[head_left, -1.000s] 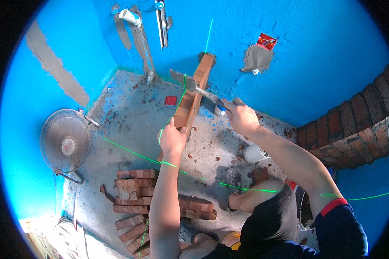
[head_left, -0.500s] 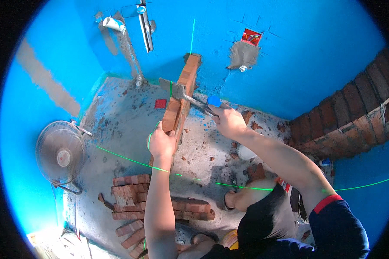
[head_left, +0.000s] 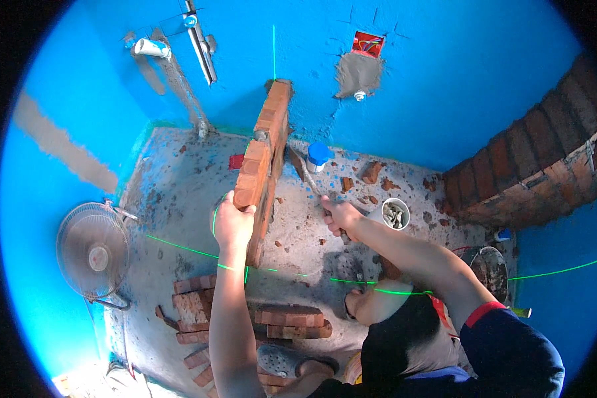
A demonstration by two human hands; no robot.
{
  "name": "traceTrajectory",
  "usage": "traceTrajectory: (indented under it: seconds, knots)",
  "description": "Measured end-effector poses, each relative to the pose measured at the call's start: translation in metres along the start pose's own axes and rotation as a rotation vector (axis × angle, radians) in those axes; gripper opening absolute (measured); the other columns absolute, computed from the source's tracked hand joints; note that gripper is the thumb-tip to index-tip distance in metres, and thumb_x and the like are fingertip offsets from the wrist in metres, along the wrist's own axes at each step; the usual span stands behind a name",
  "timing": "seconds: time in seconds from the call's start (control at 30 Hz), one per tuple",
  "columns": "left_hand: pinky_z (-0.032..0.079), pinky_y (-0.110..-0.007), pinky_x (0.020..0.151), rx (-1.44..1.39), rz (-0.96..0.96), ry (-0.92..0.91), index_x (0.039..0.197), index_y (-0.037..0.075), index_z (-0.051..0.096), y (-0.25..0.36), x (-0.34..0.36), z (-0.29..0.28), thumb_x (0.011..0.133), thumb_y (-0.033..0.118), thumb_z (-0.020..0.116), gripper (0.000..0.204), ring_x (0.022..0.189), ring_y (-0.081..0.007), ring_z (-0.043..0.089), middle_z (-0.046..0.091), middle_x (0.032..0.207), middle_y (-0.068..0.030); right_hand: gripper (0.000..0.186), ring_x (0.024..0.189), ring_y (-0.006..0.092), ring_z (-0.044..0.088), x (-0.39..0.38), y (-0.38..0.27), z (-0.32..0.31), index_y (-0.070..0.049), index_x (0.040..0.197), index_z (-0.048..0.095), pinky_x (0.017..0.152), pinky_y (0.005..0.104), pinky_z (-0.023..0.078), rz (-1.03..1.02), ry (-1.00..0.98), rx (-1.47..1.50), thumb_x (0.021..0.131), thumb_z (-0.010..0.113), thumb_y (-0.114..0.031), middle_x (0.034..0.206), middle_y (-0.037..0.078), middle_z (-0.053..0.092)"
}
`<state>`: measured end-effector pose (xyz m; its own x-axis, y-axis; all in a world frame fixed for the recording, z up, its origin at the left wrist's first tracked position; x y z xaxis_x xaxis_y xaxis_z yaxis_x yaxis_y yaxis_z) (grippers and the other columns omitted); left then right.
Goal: The person builds a brick wall by applying mortar with a trowel to bricks and the existing structure, then positioning new bricks onto the wall.
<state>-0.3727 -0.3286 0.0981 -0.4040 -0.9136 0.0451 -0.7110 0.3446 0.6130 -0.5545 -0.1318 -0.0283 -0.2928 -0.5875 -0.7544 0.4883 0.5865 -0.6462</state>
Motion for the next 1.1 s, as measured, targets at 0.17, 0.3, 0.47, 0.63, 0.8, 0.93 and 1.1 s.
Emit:
traceTrajectory:
  seconds: [0.17,0.3,0.47,0.63,0.8,0.93,1.1]
  knots:
    - [0.053,-0.039,0.083,-0.005,-0.007,-0.026,0.122,-0.001,0.060,0.003,0.000,0.002,0.069,0.017,0.079,0.059,0.095,-0.0320,0.068,0.069,0.103,-0.0204,0.046,0.047,0.0099,0.030,0.013,0.014,0.023,-0.010,0.078,0.045,0.045,0.0289,0.028,0.033,-0.153,0.080,0.100,0.039,-0.050,0.063,-0.003,0.038]
    - [0.053,-0.038,0.081,0.014,0.013,-0.003,0.122,0.000,0.060,0.001,0.001,0.000,0.070,0.017,0.079,0.058,0.093,-0.0292,0.069,0.070,0.100,-0.0191,0.051,0.045,0.0104,0.031,0.006,0.031,0.030,-0.008,0.080,0.046,0.042,0.0294,0.028,0.000,-0.191,-0.004,0.098,0.040,-0.055,0.061,-0.002,0.038]
    - [0.053,-0.037,0.079,-0.025,0.010,0.000,0.121,0.001,0.061,0.000,-0.001,0.003,0.070,0.017,0.078,0.057,0.090,-0.0274,0.070,0.071,0.097,-0.0169,0.058,0.043,0.0118,0.032,-0.010,0.050,0.022,-0.006,0.080,0.047,0.040,0.0300,0.031,-0.033,-0.237,-0.157,0.096,0.039,-0.061,0.058,-0.001,0.036]
    - [0.053,-0.037,0.079,-0.003,-0.005,0.002,0.121,0.001,0.061,-0.001,-0.001,0.001,0.070,0.017,0.078,0.056,0.090,-0.0271,0.070,0.071,0.097,-0.0162,0.061,0.041,0.0122,0.034,-0.034,0.068,0.025,-0.006,0.078,0.047,0.040,0.0302,0.032,0.012,-0.352,-0.179,0.095,0.038,-0.064,0.054,-0.001,0.035]
    - [0.053,-0.036,0.080,-0.047,0.026,0.000,0.122,0.001,0.060,0.001,0.001,0.008,0.071,0.017,0.077,0.057,0.091,-0.0268,0.070,0.071,0.100,-0.0168,0.059,0.040,0.0114,0.036,-0.049,0.076,0.016,-0.006,0.075,0.047,0.038,0.0290,0.031,0.022,-0.403,-0.316,0.096,0.039,-0.061,0.052,-0.001,0.035]
    - [0.051,-0.036,0.084,-0.002,-0.027,-0.060,0.123,0.000,0.059,0.005,-0.001,0.007,0.073,0.023,0.079,0.059,0.097,-0.0278,0.068,0.069,0.105,-0.0179,0.056,0.038,0.0094,0.034,-0.071,0.071,0.016,-0.006,0.077,0.048,0.037,0.0287,0.028,-0.011,-0.532,-0.347,0.098,0.039,-0.057,0.052,-0.002,0.037]
    - [0.047,-0.035,0.095,-0.199,0.045,0.136,0.127,-0.002,0.056,-0.031,-0.004,-0.054,0.082,0.037,0.074,0.062,0.109,-0.0287,0.063,0.065,0.116,-0.0200,0.048,0.039,0.0071,0.033,-0.104,0.051,-0.007,-0.008,0.079,0.051,0.038,0.0260,0.026,0.033,-0.494,-0.393,0.099,0.045,-0.051,0.050,-0.004,0.038]
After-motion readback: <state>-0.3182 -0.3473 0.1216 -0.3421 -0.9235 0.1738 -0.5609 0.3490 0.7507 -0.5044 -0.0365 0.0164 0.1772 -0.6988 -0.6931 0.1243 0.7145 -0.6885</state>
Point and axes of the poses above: each hand's wrist, its own x-axis towards the middle knuckle, its own z-axis out of the palm, y = z × x, the point moved 10 cm from there along x, towards the middle knuckle
